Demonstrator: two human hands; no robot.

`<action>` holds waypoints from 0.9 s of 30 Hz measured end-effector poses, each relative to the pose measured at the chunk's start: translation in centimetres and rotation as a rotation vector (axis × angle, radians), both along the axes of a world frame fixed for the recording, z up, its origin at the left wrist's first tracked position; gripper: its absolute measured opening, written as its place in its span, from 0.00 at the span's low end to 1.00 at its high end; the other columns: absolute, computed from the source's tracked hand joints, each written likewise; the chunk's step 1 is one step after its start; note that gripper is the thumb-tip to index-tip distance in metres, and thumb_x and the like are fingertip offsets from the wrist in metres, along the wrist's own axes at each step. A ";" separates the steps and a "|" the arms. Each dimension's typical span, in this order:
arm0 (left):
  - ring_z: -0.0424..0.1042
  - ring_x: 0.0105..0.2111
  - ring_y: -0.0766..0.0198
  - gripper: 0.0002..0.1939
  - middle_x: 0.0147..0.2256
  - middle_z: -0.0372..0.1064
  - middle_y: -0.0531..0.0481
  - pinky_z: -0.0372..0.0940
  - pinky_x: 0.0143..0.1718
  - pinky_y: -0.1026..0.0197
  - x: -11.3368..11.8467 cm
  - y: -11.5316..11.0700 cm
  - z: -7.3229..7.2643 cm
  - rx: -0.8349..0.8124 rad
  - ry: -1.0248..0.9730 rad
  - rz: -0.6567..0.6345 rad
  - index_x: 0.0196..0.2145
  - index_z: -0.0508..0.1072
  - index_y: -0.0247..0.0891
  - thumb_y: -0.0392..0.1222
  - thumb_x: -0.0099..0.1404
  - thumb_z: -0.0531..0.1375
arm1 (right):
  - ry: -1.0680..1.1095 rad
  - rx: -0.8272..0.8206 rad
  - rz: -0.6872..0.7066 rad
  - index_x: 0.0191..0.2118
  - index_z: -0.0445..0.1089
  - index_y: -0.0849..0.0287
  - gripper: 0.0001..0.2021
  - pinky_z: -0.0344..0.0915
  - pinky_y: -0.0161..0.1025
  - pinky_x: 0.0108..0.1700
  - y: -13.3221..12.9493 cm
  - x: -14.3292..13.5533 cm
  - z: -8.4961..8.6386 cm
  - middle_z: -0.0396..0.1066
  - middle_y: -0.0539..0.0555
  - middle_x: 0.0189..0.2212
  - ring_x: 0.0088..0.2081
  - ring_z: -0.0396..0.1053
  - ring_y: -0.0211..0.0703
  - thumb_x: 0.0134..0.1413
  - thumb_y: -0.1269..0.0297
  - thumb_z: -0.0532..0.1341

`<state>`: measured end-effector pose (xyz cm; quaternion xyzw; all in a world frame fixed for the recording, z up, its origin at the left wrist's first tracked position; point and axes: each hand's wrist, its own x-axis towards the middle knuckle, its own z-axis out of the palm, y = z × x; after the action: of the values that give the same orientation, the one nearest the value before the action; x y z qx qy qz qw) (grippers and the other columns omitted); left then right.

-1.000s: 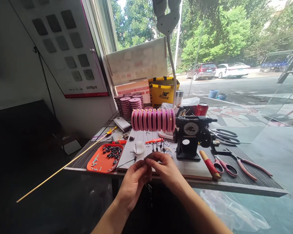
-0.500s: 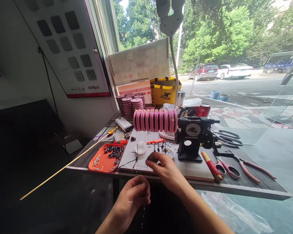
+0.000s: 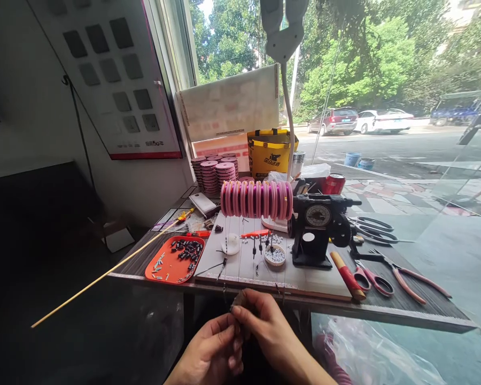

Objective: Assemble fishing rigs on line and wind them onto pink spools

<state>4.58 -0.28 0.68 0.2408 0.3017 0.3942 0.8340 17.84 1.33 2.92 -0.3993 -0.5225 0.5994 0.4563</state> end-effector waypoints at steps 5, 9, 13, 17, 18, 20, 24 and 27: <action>0.58 0.13 0.75 0.11 0.17 0.62 0.54 0.51 0.17 0.68 0.1 -0.1 0.6 0.011 -0.010 0.012 0.22 0.69 0.31 0.40 0.45 0.67 | 0.172 -0.123 0.060 0.24 0.61 0.60 0.17 0.56 0.31 0.20 -1.1 -0.7 -1.6 0.61 0.46 0.15 0.17 0.59 0.34 0.43 0.49 0.61; 0.58 0.13 0.75 0.12 0.16 0.62 0.54 0.51 0.17 0.68 0.2 0.0 0.6 0.003 0.003 0.020 0.22 0.69 0.31 0.41 0.44 0.67 | 0.225 -0.140 0.092 0.24 0.61 0.60 0.18 0.59 0.32 0.19 -1.1 -0.7 -1.6 0.62 0.47 0.15 0.16 0.61 0.35 0.43 0.49 0.61; 0.57 0.13 0.75 0.12 0.16 0.61 0.55 0.50 0.18 0.68 0.1 0.0 0.5 -0.005 0.016 0.028 0.23 0.69 0.31 0.41 0.44 0.67 | 0.235 -0.146 0.105 0.25 0.61 0.60 0.16 0.59 0.33 0.19 -1.2 -0.9 -2.0 0.63 0.47 0.16 0.17 0.62 0.36 0.45 0.51 0.60; 0.57 0.15 0.75 0.11 0.18 0.62 0.54 0.50 0.19 0.67 0.1 0.2 0.0 0.051 0.100 0.085 0.22 0.68 0.32 0.41 0.47 0.65 | 0.081 -0.031 -0.021 0.27 0.64 0.60 0.14 0.58 0.33 0.22 -0.4 0.2 -1.0 0.61 0.47 0.17 0.19 0.60 0.36 0.46 0.52 0.59; 0.58 0.15 0.74 0.10 0.18 0.63 0.53 0.51 0.20 0.67 0.2 0.3 -0.2 0.107 0.154 0.111 0.23 0.68 0.32 0.42 0.48 0.64 | 0.007 0.031 -0.105 0.30 0.65 0.60 0.13 0.57 0.33 0.24 0.2 0.8 -0.4 0.60 0.46 0.18 0.20 0.59 0.35 0.47 0.53 0.59; 0.62 0.18 0.71 0.09 0.20 0.67 0.51 0.55 0.24 0.65 0.4 0.7 -0.7 0.248 0.297 0.164 0.28 0.69 0.32 0.42 0.53 0.61 | -0.144 0.159 -0.295 0.37 0.66 0.59 0.13 0.55 0.34 0.25 1.7 2.0 0.9 0.60 0.47 0.19 0.22 0.58 0.36 0.48 0.56 0.58; 0.69 0.28 0.62 0.14 0.27 0.72 0.45 0.59 0.37 0.59 0.8 1.2 -1.6 0.433 0.587 0.197 0.41 0.64 0.34 0.42 0.57 0.56 | -0.356 0.257 -0.384 0.46 0.63 0.64 0.19 0.52 0.35 0.25 5.1 3.0 2.6 0.58 0.45 0.15 0.20 0.55 0.37 0.48 0.61 0.54; 0.69 0.36 0.58 0.17 0.33 0.72 0.43 0.59 0.40 0.58 0.6 1.1 -1.2 0.521 0.816 0.173 0.44 0.62 0.36 0.41 0.56 0.56 | -0.354 0.237 -0.329 0.46 0.62 0.66 0.20 0.48 0.34 0.21 6.5 2.6 2.5 0.55 0.43 0.12 0.16 0.52 0.35 0.48 0.60 0.53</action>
<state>5.13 0.78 -0.48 0.5502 0.5142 0.3980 0.5239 20.39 7.85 5.37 -0.5212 -0.5887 0.3729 0.4927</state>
